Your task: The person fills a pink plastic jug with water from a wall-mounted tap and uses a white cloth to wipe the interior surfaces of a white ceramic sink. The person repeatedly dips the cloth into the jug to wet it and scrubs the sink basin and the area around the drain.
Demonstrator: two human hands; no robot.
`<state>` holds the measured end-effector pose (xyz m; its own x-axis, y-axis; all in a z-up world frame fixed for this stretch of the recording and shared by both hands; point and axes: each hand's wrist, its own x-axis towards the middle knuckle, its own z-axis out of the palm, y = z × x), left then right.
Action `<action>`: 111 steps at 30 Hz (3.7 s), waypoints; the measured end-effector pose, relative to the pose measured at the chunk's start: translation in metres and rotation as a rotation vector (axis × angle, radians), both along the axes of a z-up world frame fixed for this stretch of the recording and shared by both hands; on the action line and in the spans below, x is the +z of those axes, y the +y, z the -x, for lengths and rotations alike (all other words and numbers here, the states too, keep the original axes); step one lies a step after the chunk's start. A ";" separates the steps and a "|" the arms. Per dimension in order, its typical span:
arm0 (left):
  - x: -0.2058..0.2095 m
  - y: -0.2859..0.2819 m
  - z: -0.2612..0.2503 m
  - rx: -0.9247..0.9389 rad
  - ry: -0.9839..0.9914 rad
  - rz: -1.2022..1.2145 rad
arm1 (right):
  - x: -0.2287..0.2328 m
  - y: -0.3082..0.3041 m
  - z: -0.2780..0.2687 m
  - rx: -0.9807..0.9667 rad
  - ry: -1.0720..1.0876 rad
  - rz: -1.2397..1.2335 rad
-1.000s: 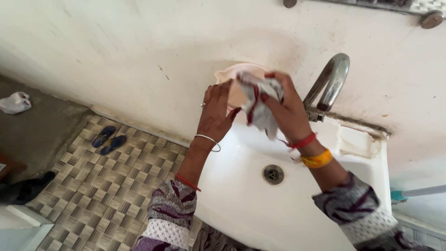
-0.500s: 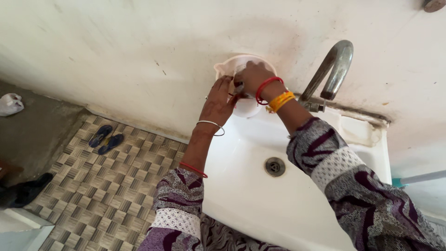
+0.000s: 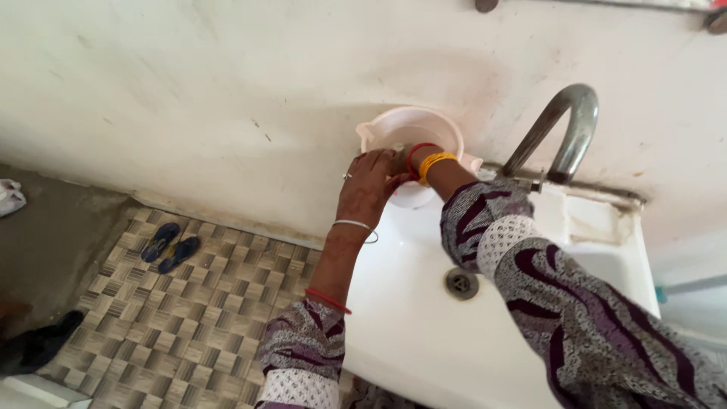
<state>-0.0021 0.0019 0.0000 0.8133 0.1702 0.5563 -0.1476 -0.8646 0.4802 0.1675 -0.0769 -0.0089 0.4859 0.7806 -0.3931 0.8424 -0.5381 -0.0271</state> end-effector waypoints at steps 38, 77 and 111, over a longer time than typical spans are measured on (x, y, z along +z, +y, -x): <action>0.032 0.052 -0.038 -0.291 0.327 0.197 | 0.072 0.013 -0.018 -0.142 0.161 0.197; 0.086 0.067 -0.109 -0.311 0.486 0.760 | 0.151 -0.054 0.043 -0.361 0.012 -0.714; 0.022 0.040 -0.083 -0.115 0.200 -0.035 | -0.008 0.008 -0.049 -0.038 0.118 0.066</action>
